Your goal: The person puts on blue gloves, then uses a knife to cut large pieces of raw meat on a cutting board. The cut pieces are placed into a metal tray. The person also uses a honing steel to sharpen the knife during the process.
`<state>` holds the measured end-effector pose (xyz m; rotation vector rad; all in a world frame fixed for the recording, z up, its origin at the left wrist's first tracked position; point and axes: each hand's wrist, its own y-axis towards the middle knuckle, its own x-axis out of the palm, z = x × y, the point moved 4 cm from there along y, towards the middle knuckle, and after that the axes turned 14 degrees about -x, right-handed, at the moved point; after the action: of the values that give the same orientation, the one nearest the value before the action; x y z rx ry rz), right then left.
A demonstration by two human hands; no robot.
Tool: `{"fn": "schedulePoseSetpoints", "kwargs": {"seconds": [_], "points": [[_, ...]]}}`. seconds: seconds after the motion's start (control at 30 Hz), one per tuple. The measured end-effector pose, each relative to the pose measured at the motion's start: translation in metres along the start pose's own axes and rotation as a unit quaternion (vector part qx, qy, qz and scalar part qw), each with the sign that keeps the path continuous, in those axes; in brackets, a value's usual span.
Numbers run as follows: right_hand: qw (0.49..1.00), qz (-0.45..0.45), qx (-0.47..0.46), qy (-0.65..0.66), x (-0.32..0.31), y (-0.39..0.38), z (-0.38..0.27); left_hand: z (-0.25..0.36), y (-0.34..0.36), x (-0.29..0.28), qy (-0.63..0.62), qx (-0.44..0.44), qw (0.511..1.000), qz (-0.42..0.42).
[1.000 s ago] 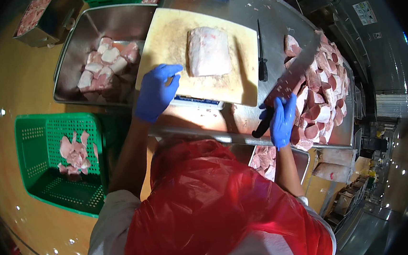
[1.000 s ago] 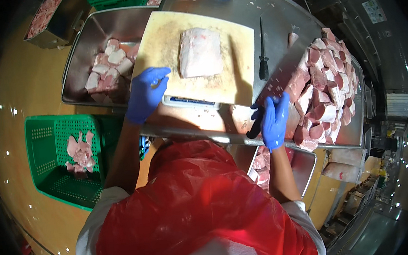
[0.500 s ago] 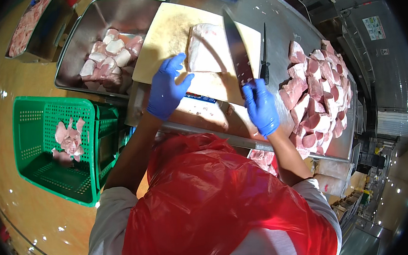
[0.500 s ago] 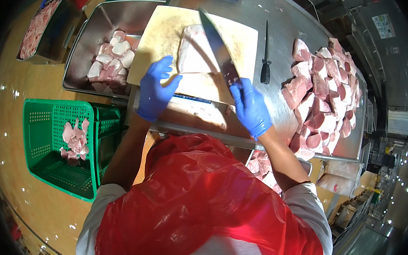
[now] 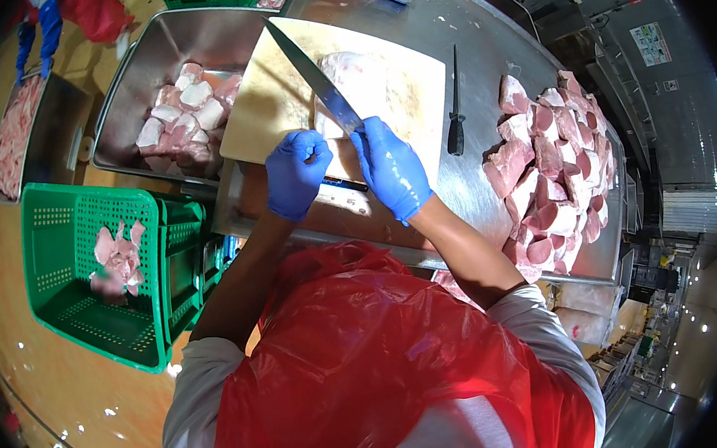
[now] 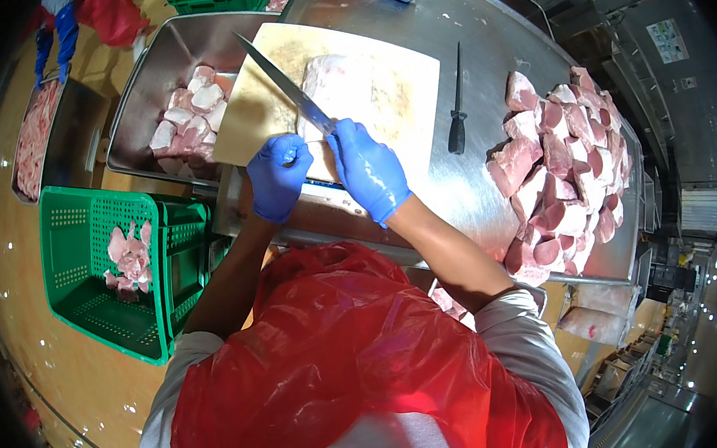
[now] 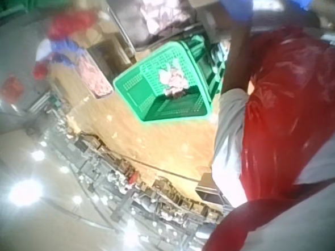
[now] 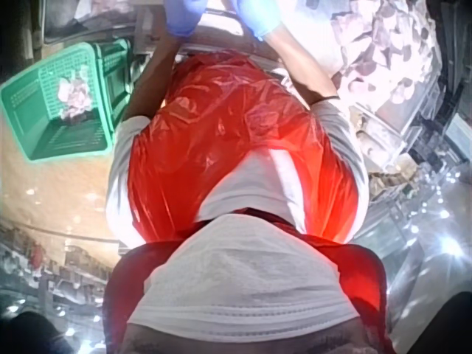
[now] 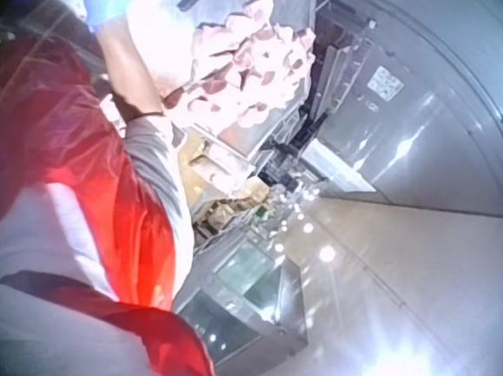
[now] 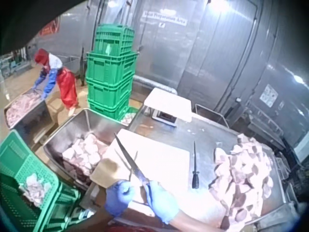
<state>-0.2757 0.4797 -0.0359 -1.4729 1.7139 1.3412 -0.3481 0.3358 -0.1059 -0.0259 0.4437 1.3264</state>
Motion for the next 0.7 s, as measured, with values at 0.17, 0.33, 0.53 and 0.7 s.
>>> {"fn": "schedulePoseSetpoints", "kwargs": {"seconds": [0.17, 0.33, 0.53, 0.7], "points": [[0.996, -0.067, -0.015, -0.048, 0.006, 0.005, -0.003, 0.001, 0.0, 0.0, -0.015, -0.002, 1.0, 0.017], [0.963, -0.239, -0.017, -0.122, -0.033, -0.081, 0.048, 0.0, -0.003, -0.008, 0.002, -0.005, 1.0, 0.03], [0.937, -0.309, 0.008, -0.16, -0.117, -0.111, 0.053, 0.001, -0.001, -0.029, -0.028, -0.11, 0.99, 0.083], [0.99, -0.119, 0.005, -0.078, -0.061, -0.037, 0.004, 0.021, 0.0, -0.005, -0.073, -0.027, 0.994, 0.082]]}}
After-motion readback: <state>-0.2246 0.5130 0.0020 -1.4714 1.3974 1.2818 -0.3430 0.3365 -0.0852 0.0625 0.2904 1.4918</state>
